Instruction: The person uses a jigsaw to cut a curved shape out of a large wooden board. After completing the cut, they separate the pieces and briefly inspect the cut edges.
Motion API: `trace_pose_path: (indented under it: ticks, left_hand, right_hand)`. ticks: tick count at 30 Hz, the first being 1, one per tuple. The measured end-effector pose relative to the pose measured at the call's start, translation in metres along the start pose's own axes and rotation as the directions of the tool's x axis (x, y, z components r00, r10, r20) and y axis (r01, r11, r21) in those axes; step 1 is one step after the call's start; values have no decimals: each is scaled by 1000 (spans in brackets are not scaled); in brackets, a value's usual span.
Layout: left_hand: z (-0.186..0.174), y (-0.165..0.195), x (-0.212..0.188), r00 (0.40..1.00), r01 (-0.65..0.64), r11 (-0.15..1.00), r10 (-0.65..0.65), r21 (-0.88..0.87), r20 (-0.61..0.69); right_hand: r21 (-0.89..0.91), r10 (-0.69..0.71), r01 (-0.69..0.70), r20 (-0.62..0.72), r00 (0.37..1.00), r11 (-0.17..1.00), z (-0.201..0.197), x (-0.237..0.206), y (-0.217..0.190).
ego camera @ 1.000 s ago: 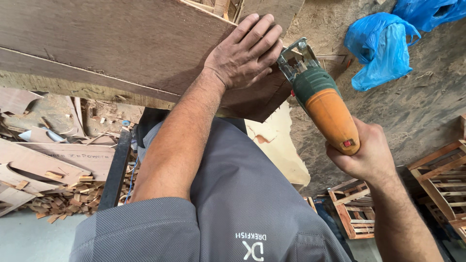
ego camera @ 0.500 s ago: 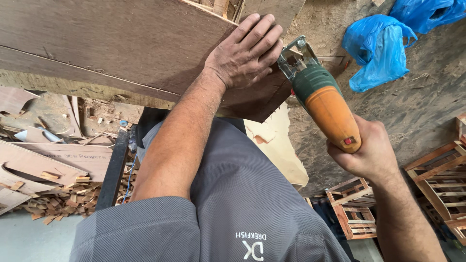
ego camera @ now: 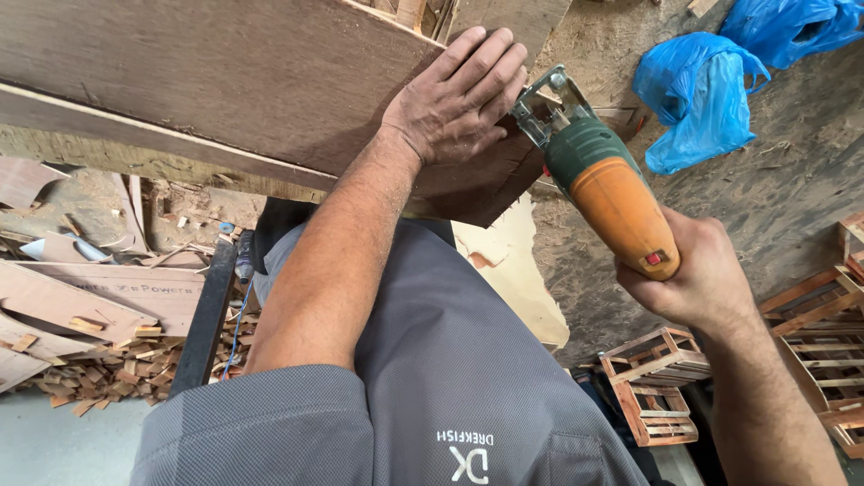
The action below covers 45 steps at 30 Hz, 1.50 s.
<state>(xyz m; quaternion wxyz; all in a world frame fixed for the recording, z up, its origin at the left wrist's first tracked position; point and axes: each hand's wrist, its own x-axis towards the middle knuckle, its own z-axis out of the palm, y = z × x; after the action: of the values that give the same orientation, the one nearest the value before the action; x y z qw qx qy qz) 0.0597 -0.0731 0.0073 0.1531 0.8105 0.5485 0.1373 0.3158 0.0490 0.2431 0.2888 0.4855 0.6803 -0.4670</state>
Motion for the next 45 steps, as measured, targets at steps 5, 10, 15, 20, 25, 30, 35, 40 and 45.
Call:
trace_pose_path:
  ticks: [5, 10, 15, 20, 25, 30, 35, 40, 45]
  left_hand:
    - [-2, 0, -2, 1000, 3, 1000, -3, -1, -4]
    - [-3, 0, -3, 1000, 7, 1000, -7, -12, 0]
    - [-3, 1, -4, 1000, 8, 1000, -8, -7, 0]
    - [-3, 1, -5, 1000, 7, 1000, -7, 7, -3]
    - [-3, 2, -6, 1000, 12, 1000, -12, -2, 13]
    - [-3, 2, -6, 1000, 11, 1000, -11, 3, 21]
    - [-4, 0, -7, 1000, 5, 1000, -5, 0, 2]
    - [-5, 0, -9, 1000, 7, 1000, -7, -4, 3]
    - [-6, 0, -10, 1000, 6, 1000, -6, 1, 9]
  right_hand:
    - [0, 3, -3, 26, 1000, 1000, -3, 1, -1]
    - [-27, -7, 8, 32, 999, 1000, -5, 3, -3]
    - [-40, 4, -2, 43, 999, 999, -7, 5, -6]
    - [-46, -33, 37, 66, 997, 998, -11, 7, -9]
    - [-70, -24, 31, 104, 994, 997, -16, 10, -13]
    - [-94, -18, 28, 113, 993, 995, -19, 12, -18]
    - [-121, -50, 66, 132, 990, 990, -22, 16, -20]
    - [-154, -54, 78, 150, 987, 985, -22, 18, -22]
    - [-177, -38, 66, 158, 987, 982, -24, 20, -23]
